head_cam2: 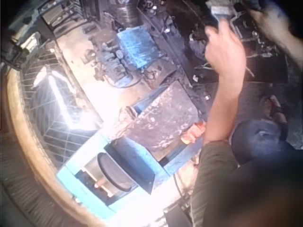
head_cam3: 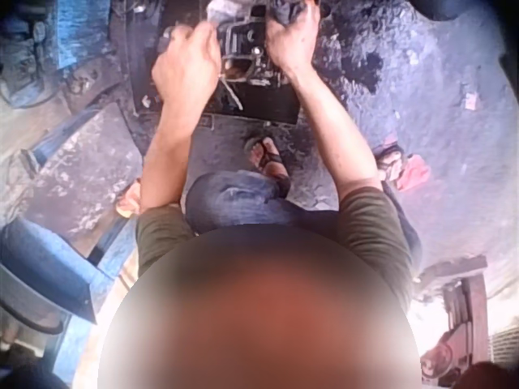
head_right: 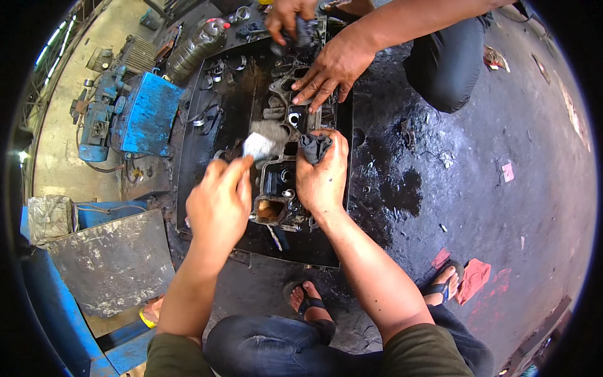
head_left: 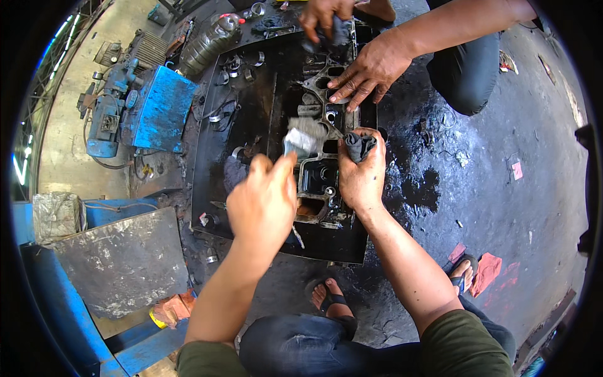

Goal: The person scrubs and scrapes a metal engine part with a wire brush and a screwdriver, wiping away residue with a rag. A second person assists by holding the part and using a tool nearby.

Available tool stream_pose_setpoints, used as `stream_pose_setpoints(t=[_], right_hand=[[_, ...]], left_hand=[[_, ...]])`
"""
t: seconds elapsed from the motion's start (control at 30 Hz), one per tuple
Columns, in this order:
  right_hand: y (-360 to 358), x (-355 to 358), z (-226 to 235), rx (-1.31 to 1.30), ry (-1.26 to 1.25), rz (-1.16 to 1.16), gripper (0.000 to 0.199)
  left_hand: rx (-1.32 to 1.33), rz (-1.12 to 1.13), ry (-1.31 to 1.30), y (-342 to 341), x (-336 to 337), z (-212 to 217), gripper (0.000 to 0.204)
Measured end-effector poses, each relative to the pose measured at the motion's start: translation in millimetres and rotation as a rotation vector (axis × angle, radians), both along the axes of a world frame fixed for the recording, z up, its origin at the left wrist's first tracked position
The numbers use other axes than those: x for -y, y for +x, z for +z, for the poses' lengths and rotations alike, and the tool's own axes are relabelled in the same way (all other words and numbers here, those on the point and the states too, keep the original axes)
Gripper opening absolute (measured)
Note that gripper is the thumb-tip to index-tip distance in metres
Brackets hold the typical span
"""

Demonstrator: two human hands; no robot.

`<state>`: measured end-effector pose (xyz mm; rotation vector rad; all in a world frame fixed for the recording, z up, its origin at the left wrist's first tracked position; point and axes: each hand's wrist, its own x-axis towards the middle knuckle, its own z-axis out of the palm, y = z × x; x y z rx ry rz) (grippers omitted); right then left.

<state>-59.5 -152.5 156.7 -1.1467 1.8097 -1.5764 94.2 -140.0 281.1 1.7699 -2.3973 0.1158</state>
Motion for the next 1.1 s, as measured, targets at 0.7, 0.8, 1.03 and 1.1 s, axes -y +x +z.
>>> stream_pose_setpoints(t=[0.7,0.8,1.03,1.1], right_hand=[[-1.3,-3.4,3.7,0.031,-0.014,0.013,0.04],[-2.1,-3.4,4.1,0.031,-0.015,0.019,0.04],[-3.2,-3.2,1.5,0.007,-0.031,0.032,0.036],[-3.0,-2.2,-2.0,0.007,-0.014,0.032,0.034]], left_hand=[[0.255,0.113,0.115,-50.0,72.4,8.4,0.021],[0.164,0.079,0.04,-46.6,74.3,11.0,0.019],[0.049,-0.054,-0.015,-6.8,75.8,1.4,0.017],[-0.04,-0.17,-0.102,14.3,86.7,-17.8,0.014]])
